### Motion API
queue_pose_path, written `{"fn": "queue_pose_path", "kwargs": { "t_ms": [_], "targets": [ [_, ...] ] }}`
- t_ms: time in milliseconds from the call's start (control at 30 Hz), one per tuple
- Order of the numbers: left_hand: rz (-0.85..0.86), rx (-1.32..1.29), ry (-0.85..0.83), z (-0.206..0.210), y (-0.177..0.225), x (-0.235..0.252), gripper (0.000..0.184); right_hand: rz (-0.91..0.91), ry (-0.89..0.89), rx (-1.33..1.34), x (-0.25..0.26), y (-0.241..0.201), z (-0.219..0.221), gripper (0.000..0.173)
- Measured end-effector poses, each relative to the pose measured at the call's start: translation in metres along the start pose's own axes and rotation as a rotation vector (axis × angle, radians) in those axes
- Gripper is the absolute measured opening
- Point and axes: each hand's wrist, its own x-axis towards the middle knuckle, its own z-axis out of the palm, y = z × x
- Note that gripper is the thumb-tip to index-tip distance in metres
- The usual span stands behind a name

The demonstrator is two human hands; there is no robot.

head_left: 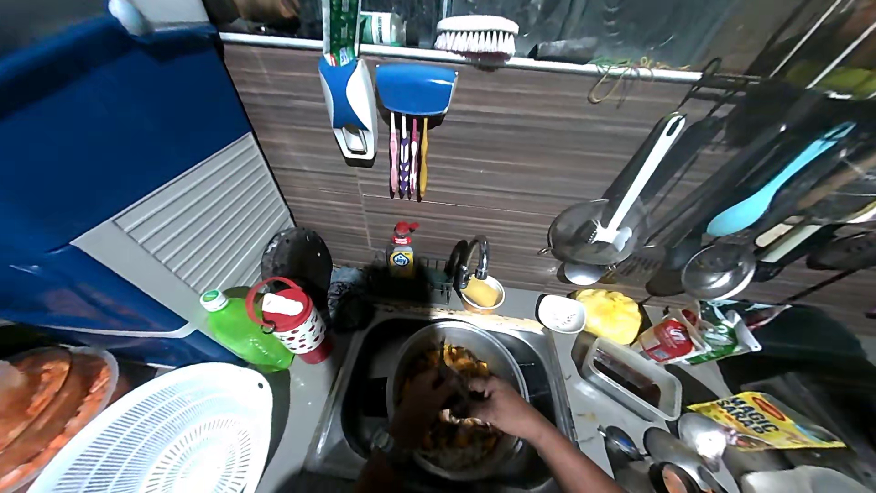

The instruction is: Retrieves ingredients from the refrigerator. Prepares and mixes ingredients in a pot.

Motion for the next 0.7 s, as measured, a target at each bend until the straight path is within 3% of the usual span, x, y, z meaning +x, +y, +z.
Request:
{"fn": "queue_pose_path", "kwargs": {
  "t_ms": [267,433,633,700],
  "targets": [
    [0.054,0.132,-0.033,-0.006,0.007,0.000,0.034,-0.026,0.045,0.080,0.002,-0.002,0.008,0.021],
    [0.064,0.224,-0.042,-0.009,0.005,0.000,0.038,-0.044,0.032,-0.012,0.005,-0.006,0.007,0.022],
    [0.000,-0.004,-0.025,-0.015,-0.006,0.009,0.033,-0.091,0.045,0.088,0.004,-0.012,0.011,0.025],
    [0.023,0.009,0.010,-0.016,-0.007,0.010,0.033,-0.033,-0.031,0.124,0.006,-0.010,0.009,0.030]
  ]
}}
